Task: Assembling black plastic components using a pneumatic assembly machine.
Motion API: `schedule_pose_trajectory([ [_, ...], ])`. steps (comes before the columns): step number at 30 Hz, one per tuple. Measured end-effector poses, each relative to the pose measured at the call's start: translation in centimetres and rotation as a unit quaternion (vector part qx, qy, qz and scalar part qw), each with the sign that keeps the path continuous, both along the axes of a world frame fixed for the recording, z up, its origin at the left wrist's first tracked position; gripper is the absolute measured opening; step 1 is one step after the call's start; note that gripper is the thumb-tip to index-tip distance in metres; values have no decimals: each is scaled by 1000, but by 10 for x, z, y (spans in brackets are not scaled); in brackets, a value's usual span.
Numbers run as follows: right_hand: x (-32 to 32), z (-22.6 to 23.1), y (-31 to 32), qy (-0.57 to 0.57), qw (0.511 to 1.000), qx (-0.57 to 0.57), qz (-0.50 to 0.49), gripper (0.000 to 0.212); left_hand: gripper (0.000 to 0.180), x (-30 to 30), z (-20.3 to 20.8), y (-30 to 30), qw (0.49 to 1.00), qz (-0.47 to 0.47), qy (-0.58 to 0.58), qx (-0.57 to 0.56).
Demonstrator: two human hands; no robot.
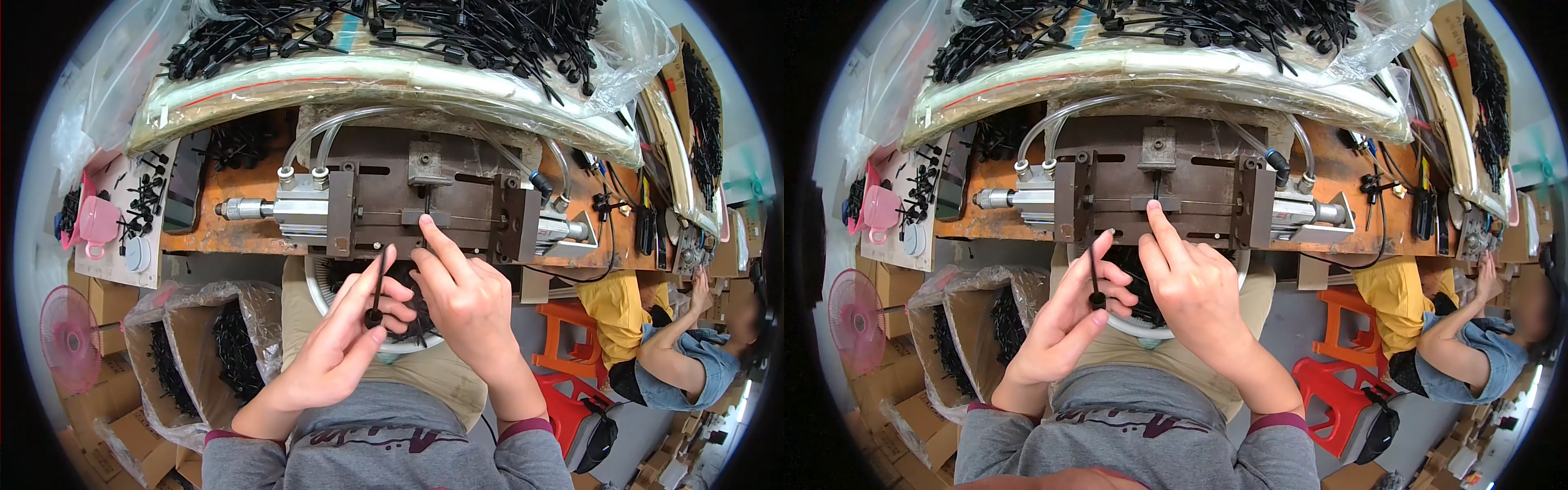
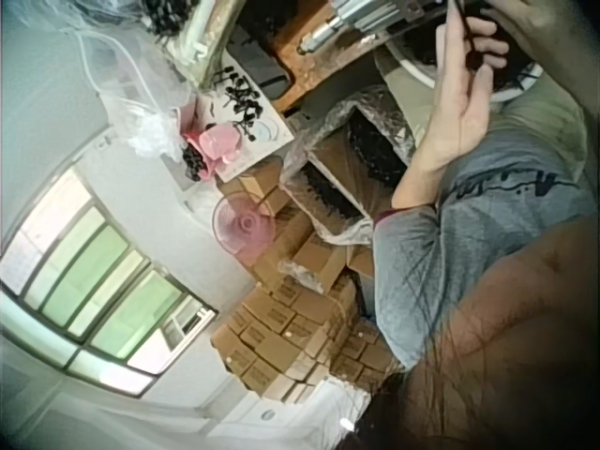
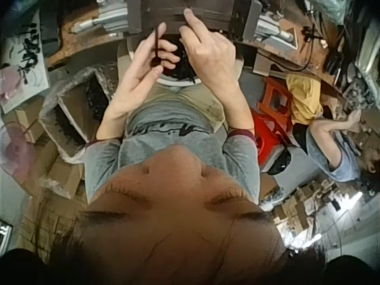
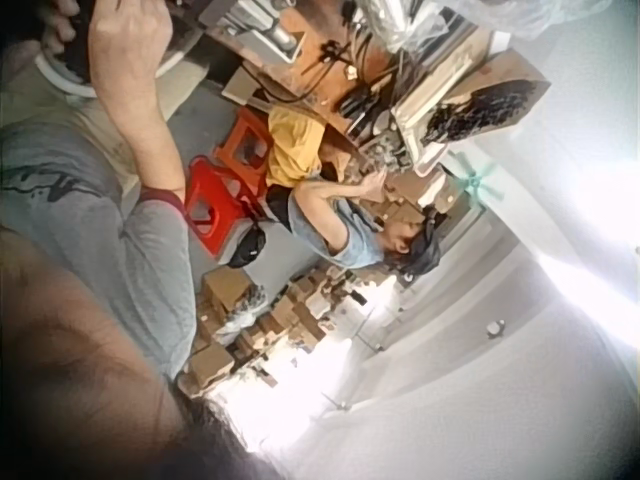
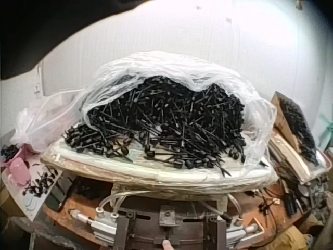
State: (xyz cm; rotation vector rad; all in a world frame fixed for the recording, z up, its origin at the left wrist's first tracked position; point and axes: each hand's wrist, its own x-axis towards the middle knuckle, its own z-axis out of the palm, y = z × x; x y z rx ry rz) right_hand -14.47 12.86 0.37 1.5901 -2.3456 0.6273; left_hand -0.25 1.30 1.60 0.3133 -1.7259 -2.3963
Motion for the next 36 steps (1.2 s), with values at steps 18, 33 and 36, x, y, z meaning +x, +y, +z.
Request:
schedule_pose_trajectory([
  [18,5,-6,17,-108,991,-76,34,23,44,-7,20,-12,979,129,42,-150],
  [33,31,-45,47,-199,973,46,113,29,26,-28,-17,-5,877,145,79,-452],
  [36,33,-47,48,-206,971,56,109,30,27,-34,-22,-5,824,140,73,-543],
])
